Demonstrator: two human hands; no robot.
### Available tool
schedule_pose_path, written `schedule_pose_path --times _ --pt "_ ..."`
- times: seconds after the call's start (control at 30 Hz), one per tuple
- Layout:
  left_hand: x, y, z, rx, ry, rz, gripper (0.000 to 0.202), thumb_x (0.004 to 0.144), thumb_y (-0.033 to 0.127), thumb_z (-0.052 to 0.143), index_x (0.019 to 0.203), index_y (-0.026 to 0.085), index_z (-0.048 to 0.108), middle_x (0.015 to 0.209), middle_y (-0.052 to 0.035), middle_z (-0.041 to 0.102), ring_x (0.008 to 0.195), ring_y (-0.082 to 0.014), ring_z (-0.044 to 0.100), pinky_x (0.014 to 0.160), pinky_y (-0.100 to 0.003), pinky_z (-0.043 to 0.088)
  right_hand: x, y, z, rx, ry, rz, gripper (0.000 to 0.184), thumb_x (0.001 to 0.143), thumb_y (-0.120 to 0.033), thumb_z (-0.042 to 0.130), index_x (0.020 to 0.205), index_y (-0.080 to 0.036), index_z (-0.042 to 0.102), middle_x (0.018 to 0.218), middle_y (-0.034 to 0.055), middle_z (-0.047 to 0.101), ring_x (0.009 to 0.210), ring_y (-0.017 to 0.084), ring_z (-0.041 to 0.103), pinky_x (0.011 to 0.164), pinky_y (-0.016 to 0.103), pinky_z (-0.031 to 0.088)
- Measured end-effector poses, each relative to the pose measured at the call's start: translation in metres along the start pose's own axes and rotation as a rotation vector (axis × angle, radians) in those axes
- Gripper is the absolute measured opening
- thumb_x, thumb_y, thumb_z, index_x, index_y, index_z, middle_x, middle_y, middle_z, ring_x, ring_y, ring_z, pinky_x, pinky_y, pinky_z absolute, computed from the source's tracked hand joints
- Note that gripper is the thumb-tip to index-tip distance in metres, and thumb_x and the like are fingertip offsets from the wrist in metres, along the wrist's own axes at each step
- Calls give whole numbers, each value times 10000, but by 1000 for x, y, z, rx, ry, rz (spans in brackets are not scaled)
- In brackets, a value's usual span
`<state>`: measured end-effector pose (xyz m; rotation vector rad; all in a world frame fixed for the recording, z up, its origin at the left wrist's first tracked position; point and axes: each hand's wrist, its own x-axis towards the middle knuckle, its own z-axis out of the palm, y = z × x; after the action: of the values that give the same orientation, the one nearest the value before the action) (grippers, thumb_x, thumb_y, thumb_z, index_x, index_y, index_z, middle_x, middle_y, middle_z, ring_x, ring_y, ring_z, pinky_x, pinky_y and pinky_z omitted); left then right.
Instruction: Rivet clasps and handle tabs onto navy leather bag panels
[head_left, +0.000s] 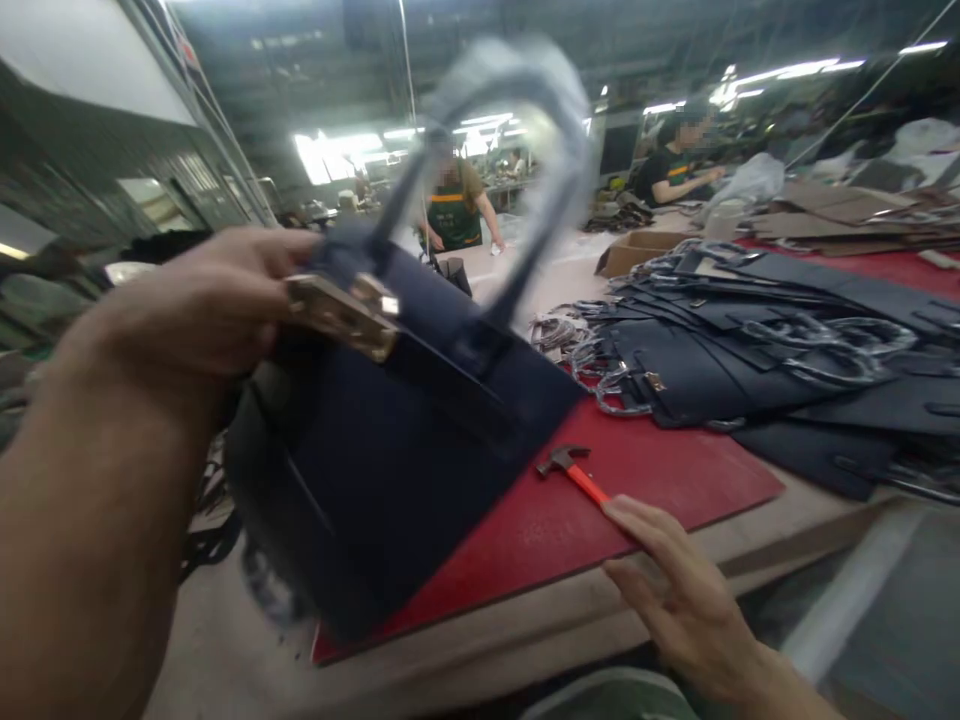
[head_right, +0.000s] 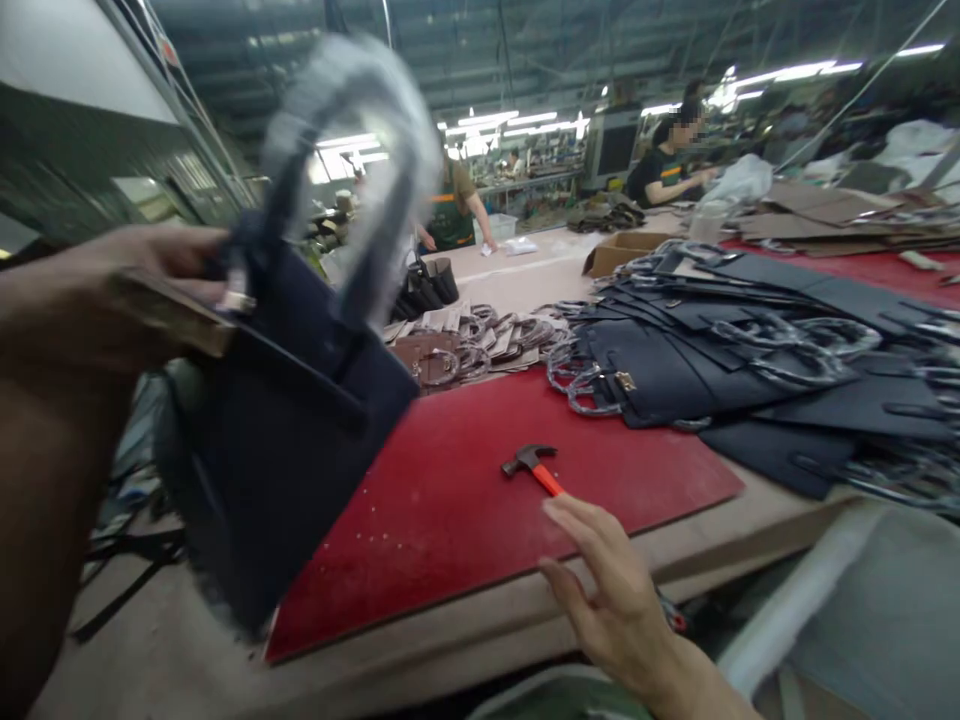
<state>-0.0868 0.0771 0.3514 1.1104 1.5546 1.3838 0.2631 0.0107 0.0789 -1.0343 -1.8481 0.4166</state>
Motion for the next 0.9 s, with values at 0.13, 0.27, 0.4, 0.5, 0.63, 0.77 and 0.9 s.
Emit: schedule_pose_path --times 0.13,0.27,0.4,0.5,0.63,0.77,0.9 --pt "21 -35 95 799 -799 620 275 770 242 670 896 -1 693 699 62 669 690 -77 648 766 -182 521 16 -1 6 666 89 504 494 907 -557 528 1283 -243 595 1276 152 652 1109 306 661 882 454 564" --pt "33 -124 162 1160 -1068 779 284 680 345 830 842 127 744 776 -77 725 741 -225 669 724 -265 493 6 8 21 996 76 939 397 787 -540 706 994 -202 690 992 124 731 877 286 713 656 377 565" --pt "36 -174 178 1155 -1245 694 257 638 368 864 612 209 663 704 -109 695 820 -283 662 788 -327 449 -39 10 52 1018 -59 1169 305 741 -415 801 889 -170 697 908 99 740 836 240 704 598 290 518" --pt "36 -190 183 1037 -1261 646 392 626 393 873 472 227 553 656 -125 664 870 -301 650 880 -349 431 -67 -4 80 1098 -152 1252 261 723 -370 800 842 -157 707 1075 124 733 963 260 696 711 324 551" --pt "37 -224 178 927 -1020 819 268 672 402 853 722 194 691 967 -134 712 1015 -308 630 1023 -393 392 -77 -21 105 1148 -125 1426 243 647 -323 809 764 -148 689 880 101 737 845 262 716 614 300 539" --pt "30 -274 129 1060 -720 822 317 861 354 698 1110 159 675 1256 -138 636 1179 -292 583 1044 -416 425 -69 -20 108 1108 -127 1473 287 594 -326 831 747 -127 693 747 90 711 737 244 708 547 277 526" --pt "8 -312 40 976 -263 621 242 948 287 560 1124 159 667 1259 -116 650 1159 -229 613 1013 -342 474 -63 -16 101 1101 -173 1444 293 612 -359 850 724 -134 698 740 79 706 704 232 705 520 264 523"
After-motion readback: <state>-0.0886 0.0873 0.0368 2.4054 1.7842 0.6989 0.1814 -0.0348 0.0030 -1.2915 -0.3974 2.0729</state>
